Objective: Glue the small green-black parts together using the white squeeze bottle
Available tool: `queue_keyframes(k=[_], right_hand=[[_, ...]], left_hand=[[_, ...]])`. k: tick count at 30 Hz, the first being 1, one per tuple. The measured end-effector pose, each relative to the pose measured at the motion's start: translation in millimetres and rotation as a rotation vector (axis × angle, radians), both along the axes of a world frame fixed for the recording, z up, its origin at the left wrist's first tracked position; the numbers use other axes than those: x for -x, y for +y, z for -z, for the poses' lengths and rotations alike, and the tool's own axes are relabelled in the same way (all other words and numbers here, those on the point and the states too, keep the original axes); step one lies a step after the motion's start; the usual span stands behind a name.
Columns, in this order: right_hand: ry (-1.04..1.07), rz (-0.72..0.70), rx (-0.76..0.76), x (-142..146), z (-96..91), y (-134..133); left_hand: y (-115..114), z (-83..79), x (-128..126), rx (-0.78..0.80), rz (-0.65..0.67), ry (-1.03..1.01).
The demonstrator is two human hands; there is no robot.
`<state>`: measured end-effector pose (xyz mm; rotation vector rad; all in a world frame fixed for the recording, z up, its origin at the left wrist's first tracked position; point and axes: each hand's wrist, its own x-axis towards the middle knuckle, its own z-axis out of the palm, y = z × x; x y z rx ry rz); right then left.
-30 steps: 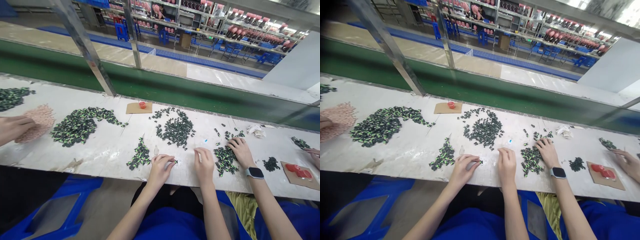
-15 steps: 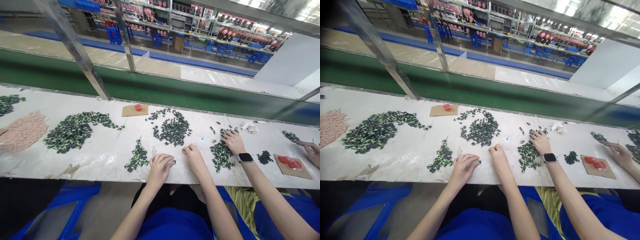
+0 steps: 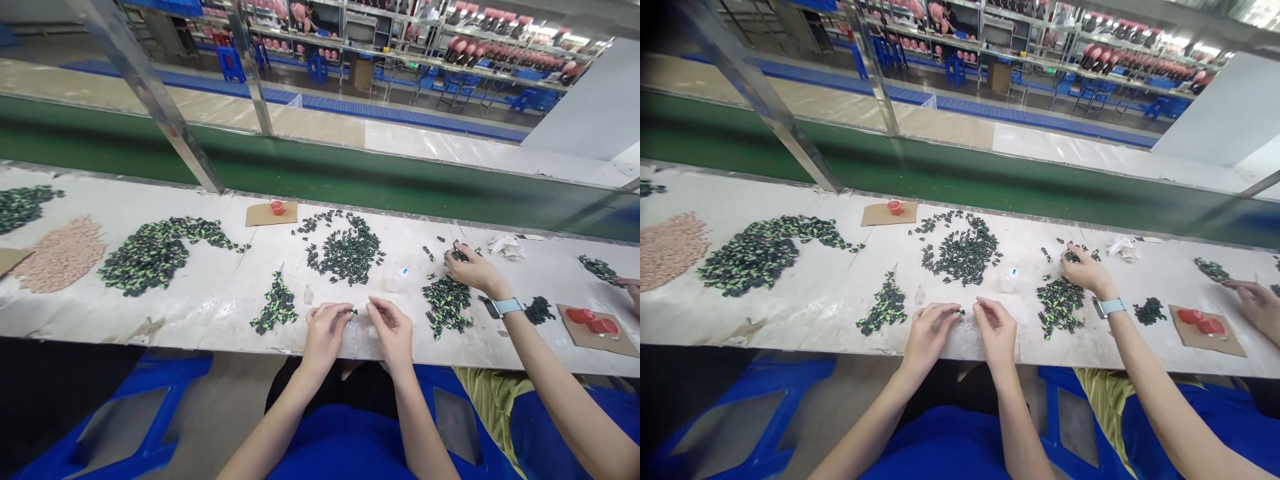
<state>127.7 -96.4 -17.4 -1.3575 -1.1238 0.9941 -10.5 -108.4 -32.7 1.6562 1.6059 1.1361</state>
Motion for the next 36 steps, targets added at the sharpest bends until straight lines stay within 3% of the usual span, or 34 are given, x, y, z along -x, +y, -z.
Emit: queue_keyframes(k=[6, 17, 28, 36], right_hand=[[0.184, 0.045, 0.094, 13, -0.8, -8], [0.199, -0.007, 0.105, 16, 2.8, -15], [0.066, -0.081, -0.13, 11, -0.6, -25], [0.156, -0.117, -0.012, 5, -5.6, -28]], left_hand=[[-3, -6.1, -3, -0.042, -0.03, 0.023], [-3, -5.0, -5, -0.154, -0.043, 0.107], [0, -12.6, 12, -0.3, 0.195, 0.224], [-1, -23.9, 19, -0.25, 0.316, 0.273]])
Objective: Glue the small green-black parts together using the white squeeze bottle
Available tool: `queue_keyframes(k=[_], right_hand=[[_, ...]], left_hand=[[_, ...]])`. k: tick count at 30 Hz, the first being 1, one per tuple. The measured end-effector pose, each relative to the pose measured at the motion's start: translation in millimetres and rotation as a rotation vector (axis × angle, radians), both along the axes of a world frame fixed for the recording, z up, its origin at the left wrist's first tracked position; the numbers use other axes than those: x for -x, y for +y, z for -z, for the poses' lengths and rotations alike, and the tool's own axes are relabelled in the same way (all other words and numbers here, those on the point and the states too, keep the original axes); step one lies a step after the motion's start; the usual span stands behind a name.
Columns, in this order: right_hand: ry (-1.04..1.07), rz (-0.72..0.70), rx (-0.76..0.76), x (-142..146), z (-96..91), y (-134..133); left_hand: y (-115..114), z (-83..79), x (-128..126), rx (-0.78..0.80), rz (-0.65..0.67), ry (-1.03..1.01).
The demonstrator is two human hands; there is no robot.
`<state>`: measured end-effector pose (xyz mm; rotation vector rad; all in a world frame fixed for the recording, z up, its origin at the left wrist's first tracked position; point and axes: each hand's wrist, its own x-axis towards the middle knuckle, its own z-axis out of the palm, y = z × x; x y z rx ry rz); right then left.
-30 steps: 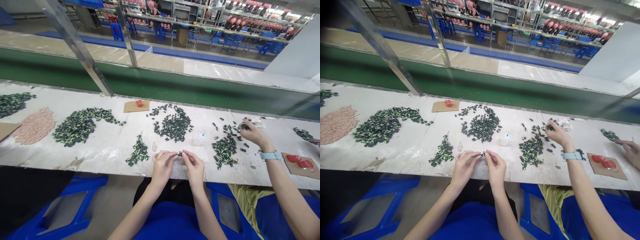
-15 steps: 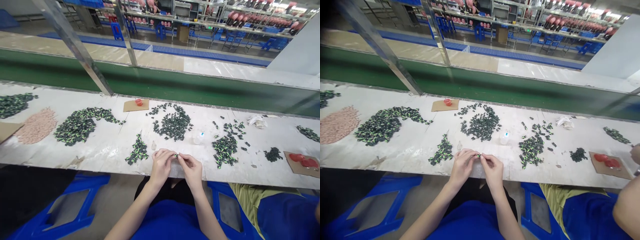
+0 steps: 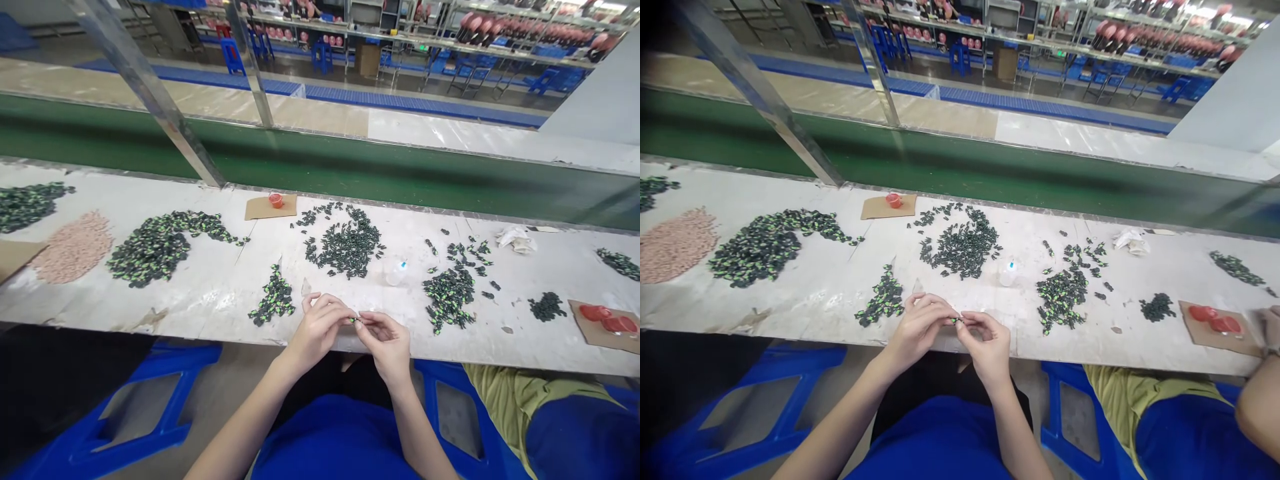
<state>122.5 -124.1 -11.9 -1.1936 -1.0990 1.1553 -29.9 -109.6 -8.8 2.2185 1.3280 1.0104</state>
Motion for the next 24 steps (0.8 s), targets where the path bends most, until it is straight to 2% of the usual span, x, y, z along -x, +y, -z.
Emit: queue_keyframes(k=[4, 8, 12, 14, 16, 18, 20, 22, 24], right_hand=[[-0.001, 0.04, -0.04, 1, 4.2, 0], [-0.061, -0.012, -0.106, -2, 6.0, 2], [-0.261, -0.077, -0.184, -15, 6.7, 3], [-0.412, -0.047, -0.222, -30, 6.5, 3], [-0.561, 0.106, -0.242, -51, 5.9, 5], [-0.692, 0.387, -0.245, -76, 5.1, 10], [-0.779, 0.603, -0.213, -98, 4.5, 18], [-0.821, 0.702, -0.168, -110, 4.4, 27], [-0.839, 0.695, -0.159, -110, 5.5, 36]], left_hand=[[-2, -4.1, -1, -0.05, 0.022, 0.006], [-5, -0.9, -7, -0.017, 0.01, 0.03], [-4, 9.2, -12, 0.071, 0.059, 0.062], [-1, 14.5, -5, 0.077, 0.027, 0.1], [4, 18.5, 10, 0.04, -0.111, 0.137], [10, 21.0, 31, -0.003, -0.344, 0.18], [15, 21.9, 52, -0.019, -0.568, 0.237], [19, 21.8, 67, 0.018, -0.626, 0.324], [22, 21.3, 73, 0.061, -0.62, 0.379]])
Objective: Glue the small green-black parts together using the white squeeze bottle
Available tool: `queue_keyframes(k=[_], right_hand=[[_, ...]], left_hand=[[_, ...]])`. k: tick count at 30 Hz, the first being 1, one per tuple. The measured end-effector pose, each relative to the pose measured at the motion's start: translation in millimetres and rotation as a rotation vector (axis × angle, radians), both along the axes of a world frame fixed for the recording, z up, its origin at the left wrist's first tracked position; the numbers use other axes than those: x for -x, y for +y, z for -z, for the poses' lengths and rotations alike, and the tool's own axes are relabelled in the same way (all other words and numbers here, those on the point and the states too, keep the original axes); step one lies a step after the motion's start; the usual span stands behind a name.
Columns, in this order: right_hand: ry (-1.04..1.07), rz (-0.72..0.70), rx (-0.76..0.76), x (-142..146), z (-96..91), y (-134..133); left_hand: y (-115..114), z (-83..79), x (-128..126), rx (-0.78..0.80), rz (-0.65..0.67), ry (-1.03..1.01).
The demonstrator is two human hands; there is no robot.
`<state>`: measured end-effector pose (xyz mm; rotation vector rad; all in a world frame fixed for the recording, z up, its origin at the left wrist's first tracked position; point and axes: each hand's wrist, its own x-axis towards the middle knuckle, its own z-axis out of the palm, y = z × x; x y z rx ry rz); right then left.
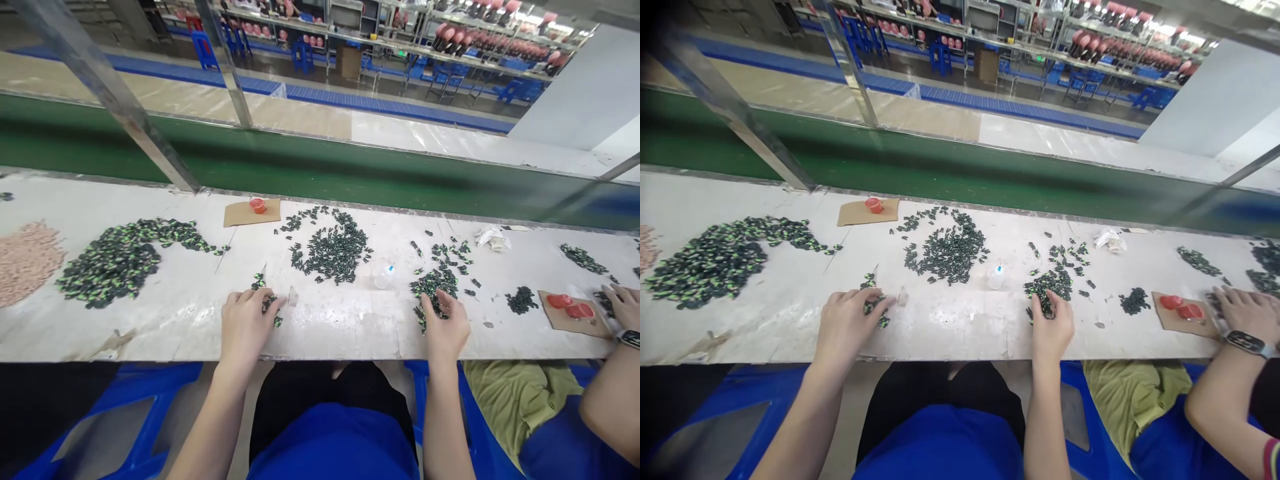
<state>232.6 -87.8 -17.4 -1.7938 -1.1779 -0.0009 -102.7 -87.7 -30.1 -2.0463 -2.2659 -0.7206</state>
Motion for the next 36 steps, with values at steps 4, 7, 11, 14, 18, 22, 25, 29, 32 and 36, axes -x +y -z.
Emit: queue_keyframes(k=[4, 7, 11, 14, 18, 22, 25, 29, 32, 36], right_hand=[[-0.104, -0.168, 0.068, 26, 7.5, 18], [-0.149, -0.242, 0.171, 44, 15.5, 30], [-0.101, -0.313, 0.188, 54, 20.2, 40], [0.049, -0.349, 0.189, 57, 15.6, 40], [0.422, -0.468, 0.214, 63, 3.8, 29], [0.791, -0.546, 0.164, 65, -0.6, 12], [1.005, -0.442, 0.123, 67, 2.9, 3], [1.013, -0.39, 0.157, 74, 8.9, -3], [0.856, -0.419, 0.223, 81, 9.4, -6], [0.691, -0.48, 0.267, 87, 4.8, -8]], left_hand=[[4, -1.2, 0, 0.064, 0.018, 0.04], [7, -2.3, 1, 0.085, 0.089, 0.045], [7, -5.8, -1, 0.054, 0.207, -0.12], [4, -8.8, -17, 0.016, 0.345, -0.35], [-3, -4.3, -49, 0.028, 0.496, -0.596], [-7, 10.2, -65, 0.057, 0.443, -0.576], [-11, 17.3, -64, 0.087, 0.397, -0.58], [-14, 17.2, -62, 0.077, 0.366, -0.62], [-16, 16.8, -63, 0.032, 0.327, -0.652], [-17, 19.8, -64, -0.01, 0.286, -0.668]])
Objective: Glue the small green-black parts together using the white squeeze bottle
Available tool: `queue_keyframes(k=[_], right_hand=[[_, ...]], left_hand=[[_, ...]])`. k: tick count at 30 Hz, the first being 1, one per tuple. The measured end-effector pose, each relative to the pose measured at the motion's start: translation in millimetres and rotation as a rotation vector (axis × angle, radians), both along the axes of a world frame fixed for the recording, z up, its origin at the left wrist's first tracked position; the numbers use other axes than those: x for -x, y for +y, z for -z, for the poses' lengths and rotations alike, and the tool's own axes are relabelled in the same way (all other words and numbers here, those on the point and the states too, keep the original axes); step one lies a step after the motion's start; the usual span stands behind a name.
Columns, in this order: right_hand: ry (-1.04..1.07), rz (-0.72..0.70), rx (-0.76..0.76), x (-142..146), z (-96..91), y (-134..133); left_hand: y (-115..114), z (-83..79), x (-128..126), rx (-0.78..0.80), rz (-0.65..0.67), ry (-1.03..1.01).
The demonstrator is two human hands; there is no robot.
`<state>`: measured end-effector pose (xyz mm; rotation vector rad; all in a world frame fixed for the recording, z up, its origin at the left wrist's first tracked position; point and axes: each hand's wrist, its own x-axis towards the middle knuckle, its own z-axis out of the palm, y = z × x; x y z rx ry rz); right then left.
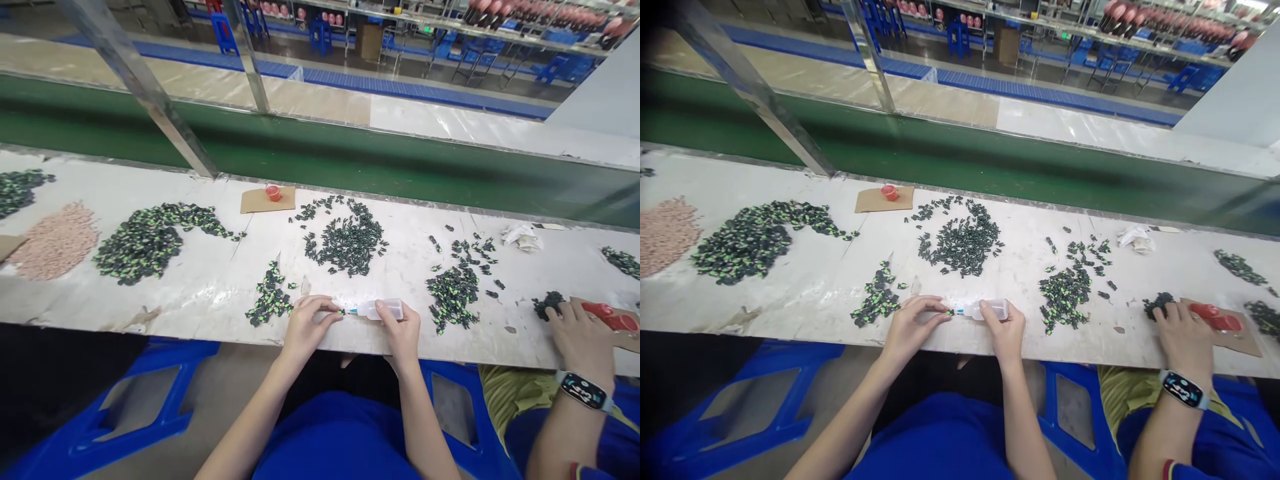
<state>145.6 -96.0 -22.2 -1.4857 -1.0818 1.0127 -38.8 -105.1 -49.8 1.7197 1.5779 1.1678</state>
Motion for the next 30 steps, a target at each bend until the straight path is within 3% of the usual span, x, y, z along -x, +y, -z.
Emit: queue_keyframes(k=[30], right_hand=[[0.013, -0.052, 0.018, 3.1, -4.6, 1.4]], left_hand=[[-0.1, 0.9, -0.7, 0.003, -0.025, -0.005]])
